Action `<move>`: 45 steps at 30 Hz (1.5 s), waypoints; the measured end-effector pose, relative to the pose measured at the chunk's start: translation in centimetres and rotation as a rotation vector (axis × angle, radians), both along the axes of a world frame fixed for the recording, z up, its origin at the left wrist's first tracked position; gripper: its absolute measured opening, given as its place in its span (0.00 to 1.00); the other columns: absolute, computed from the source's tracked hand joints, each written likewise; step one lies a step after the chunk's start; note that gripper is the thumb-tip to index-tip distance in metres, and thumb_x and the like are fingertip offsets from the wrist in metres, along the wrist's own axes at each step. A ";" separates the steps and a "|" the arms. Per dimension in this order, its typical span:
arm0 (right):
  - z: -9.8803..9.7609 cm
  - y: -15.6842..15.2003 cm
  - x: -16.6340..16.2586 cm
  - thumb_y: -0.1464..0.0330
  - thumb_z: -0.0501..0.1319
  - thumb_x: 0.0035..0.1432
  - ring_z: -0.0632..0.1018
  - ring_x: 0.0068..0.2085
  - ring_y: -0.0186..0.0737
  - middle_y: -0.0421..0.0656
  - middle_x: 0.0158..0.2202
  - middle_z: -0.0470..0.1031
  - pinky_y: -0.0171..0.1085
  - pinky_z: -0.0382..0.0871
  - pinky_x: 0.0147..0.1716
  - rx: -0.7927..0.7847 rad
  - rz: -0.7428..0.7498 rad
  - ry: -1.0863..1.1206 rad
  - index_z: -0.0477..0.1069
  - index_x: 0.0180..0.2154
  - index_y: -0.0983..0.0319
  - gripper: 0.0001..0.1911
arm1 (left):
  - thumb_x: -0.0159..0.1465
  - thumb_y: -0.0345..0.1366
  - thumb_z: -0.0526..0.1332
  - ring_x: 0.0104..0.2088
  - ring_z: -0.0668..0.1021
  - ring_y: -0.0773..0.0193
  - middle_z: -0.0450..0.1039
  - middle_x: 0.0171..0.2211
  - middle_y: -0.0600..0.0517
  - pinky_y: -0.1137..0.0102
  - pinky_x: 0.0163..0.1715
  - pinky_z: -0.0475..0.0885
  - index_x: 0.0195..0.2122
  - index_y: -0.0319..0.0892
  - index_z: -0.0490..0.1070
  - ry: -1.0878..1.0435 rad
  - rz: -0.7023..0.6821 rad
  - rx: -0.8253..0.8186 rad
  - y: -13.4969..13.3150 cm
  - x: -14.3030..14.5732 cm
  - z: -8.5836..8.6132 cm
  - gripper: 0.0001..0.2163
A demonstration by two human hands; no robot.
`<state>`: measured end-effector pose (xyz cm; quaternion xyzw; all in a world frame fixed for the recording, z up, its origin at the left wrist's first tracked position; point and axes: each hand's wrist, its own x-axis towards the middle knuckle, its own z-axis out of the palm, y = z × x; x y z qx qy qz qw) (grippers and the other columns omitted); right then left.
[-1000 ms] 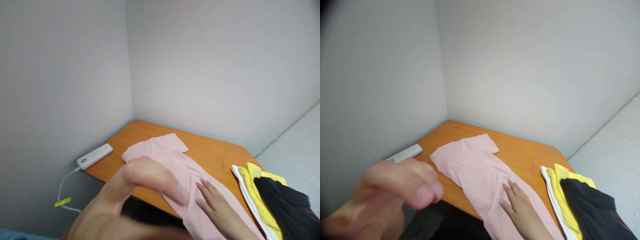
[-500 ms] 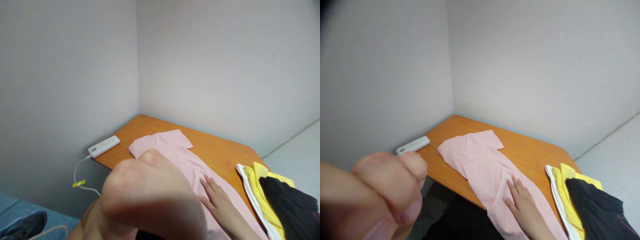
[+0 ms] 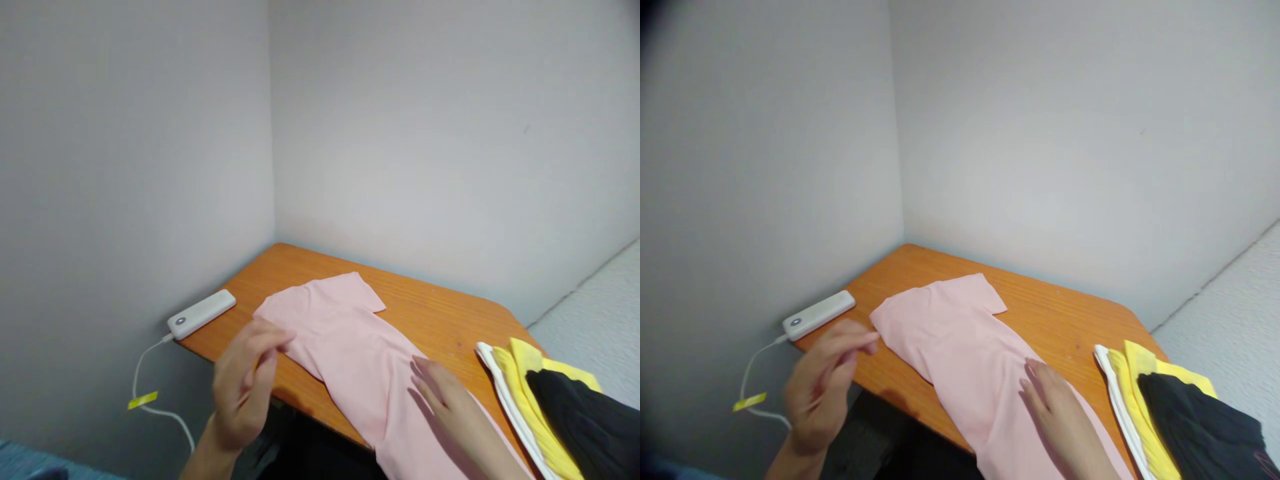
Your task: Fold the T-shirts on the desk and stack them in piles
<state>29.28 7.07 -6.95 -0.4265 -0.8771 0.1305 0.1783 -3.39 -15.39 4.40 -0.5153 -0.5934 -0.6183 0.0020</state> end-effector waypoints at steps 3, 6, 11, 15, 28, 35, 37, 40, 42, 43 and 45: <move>1.4 3.3 -2.5 0.58 0.48 0.64 0.73 0.53 0.49 0.52 0.52 0.73 0.46 0.64 0.55 0.016 -0.024 0.030 0.72 0.51 0.63 0.24 | 0.68 0.38 0.51 0.42 0.76 0.59 0.75 0.40 0.49 0.64 0.44 0.70 0.47 0.46 0.72 -0.007 -0.129 -0.262 4.8 -1.3 -2.0 0.13; 2.7 6.6 -6.3 0.61 0.47 0.65 0.73 0.52 0.48 0.53 0.49 0.74 0.43 0.65 0.53 0.012 -0.019 0.011 0.73 0.48 0.66 0.23 | 0.68 0.37 0.50 0.49 0.73 0.57 0.75 0.46 0.46 0.63 0.51 0.66 0.48 0.42 0.73 0.100 -0.153 -0.451 8.1 -2.2 -5.8 0.14; 4.2 11.7 -13.4 0.66 0.48 0.66 0.70 0.54 0.50 0.57 0.51 0.71 0.43 0.60 0.54 0.038 -0.096 0.005 0.70 0.51 0.70 0.20 | 0.69 0.38 0.48 0.45 0.72 0.55 0.74 0.41 0.45 0.62 0.49 0.65 0.36 0.41 0.76 0.329 -0.118 -0.664 9.0 -2.0 -8.9 0.17; 4.8 13.3 -19.8 0.70 0.46 0.67 0.63 0.60 0.50 0.56 0.58 0.65 0.46 0.52 0.58 0.059 -0.001 0.013 0.62 0.59 0.68 0.21 | 0.69 0.40 0.47 0.45 0.72 0.56 0.73 0.41 0.46 0.63 0.49 0.65 0.32 0.43 0.76 0.314 -0.120 -0.686 7.8 -1.8 -8.4 0.19; 5.3 8.0 -32.1 0.68 0.60 0.59 0.69 0.50 0.49 0.54 0.47 0.71 0.43 0.59 0.49 -0.090 0.452 -0.107 0.70 0.44 0.68 0.13 | 0.67 0.50 0.45 0.32 0.76 0.61 0.75 0.29 0.49 0.69 0.36 0.69 0.27 0.42 0.73 -0.159 -0.131 -0.648 8.2 -5.6 -10.7 0.24; 7.9 2.4 -25.8 0.64 0.59 0.59 0.70 0.33 0.35 0.39 0.33 0.72 0.31 0.60 0.30 -0.313 0.625 0.008 0.68 0.38 0.63 0.08 | 0.62 0.62 0.50 0.43 0.78 0.57 0.74 0.47 0.42 0.67 0.37 0.73 0.49 0.41 0.66 -0.764 -0.295 -0.349 9.8 -1.8 -10.5 0.29; 7.8 0.1 -23.1 0.63 0.57 0.59 0.69 0.31 0.35 0.39 0.30 0.70 0.31 0.59 0.29 -0.370 0.610 0.091 0.68 0.35 0.62 0.09 | 0.60 0.61 0.55 0.45 0.78 0.56 0.73 0.49 0.42 0.66 0.39 0.74 0.48 0.42 0.65 -0.885 -0.378 -0.252 9.8 0.1 -10.0 0.27; 7.7 -2.6 -19.3 0.64 0.56 0.59 0.66 0.28 0.33 0.38 0.27 0.67 0.31 0.58 0.27 -0.526 0.584 0.178 0.65 0.29 0.62 0.09 | 0.60 0.55 0.60 0.48 0.77 0.55 0.74 0.47 0.43 0.65 0.45 0.72 0.45 0.42 0.66 -0.924 -0.435 -0.199 9.1 3.2 -9.3 0.22; 8.1 -3.9 -17.0 0.62 0.57 0.58 0.64 0.25 0.32 0.36 0.24 0.64 0.31 0.57 0.24 -0.730 0.587 0.218 0.64 0.28 0.61 0.10 | 0.61 0.53 0.61 0.49 0.76 0.54 0.75 0.47 0.44 0.64 0.48 0.71 0.46 0.41 0.68 -0.869 -0.453 -0.198 8.2 5.1 -8.7 0.21; 8.4 -4.4 -15.9 0.60 0.58 0.57 0.64 0.24 0.32 0.36 0.23 0.63 0.31 0.56 0.24 -0.819 0.575 0.239 0.63 0.28 0.61 0.12 | 0.62 0.52 0.61 0.49 0.76 0.54 0.75 0.47 0.44 0.64 0.49 0.70 0.46 0.41 0.69 -0.836 -0.463 -0.201 7.7 5.9 -8.5 0.20; 9.6 -5.2 -13.7 0.55 0.61 0.55 0.64 0.24 0.32 0.35 0.23 0.62 0.31 0.57 0.24 -0.889 0.542 0.293 0.63 0.27 0.61 0.16 | 0.63 0.51 0.60 0.49 0.75 0.54 0.75 0.47 0.44 0.63 0.50 0.69 0.45 0.41 0.71 -0.787 -0.475 -0.210 6.6 7.2 -8.0 0.19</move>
